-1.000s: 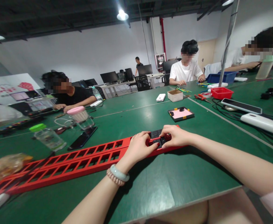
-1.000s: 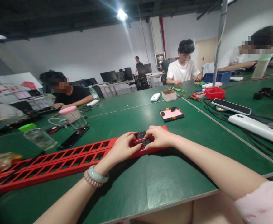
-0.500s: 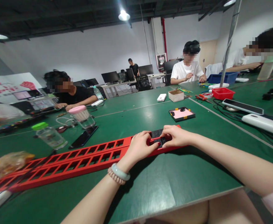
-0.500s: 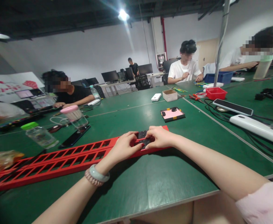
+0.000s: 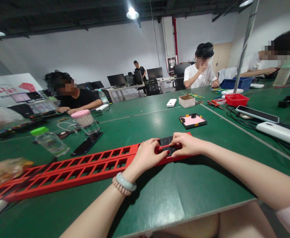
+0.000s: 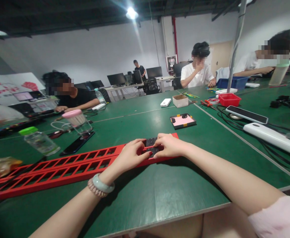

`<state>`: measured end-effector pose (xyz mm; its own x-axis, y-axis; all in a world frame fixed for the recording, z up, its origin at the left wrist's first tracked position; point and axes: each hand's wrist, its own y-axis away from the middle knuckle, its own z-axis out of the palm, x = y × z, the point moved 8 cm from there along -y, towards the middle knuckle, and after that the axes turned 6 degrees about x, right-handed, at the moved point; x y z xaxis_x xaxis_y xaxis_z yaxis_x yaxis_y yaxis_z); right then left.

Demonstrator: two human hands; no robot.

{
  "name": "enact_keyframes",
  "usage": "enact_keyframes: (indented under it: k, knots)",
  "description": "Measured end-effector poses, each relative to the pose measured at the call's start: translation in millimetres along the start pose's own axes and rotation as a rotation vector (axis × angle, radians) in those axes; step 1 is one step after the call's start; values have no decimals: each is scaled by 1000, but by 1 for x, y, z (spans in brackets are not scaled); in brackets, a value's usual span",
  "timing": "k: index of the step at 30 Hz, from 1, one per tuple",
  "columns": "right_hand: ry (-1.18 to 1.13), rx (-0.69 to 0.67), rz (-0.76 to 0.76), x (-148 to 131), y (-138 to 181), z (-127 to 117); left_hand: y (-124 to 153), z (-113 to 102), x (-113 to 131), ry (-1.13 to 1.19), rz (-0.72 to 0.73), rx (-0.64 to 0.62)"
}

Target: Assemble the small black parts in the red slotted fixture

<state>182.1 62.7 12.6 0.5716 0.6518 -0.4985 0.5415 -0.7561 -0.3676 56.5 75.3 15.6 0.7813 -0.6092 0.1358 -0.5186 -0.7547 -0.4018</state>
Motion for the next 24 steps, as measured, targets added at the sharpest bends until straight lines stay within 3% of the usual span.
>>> enact_keyframes:
  k: [24]
  knots:
    - [83,-55,-55,-9,2,2,1,-1,1,18,-11,21]
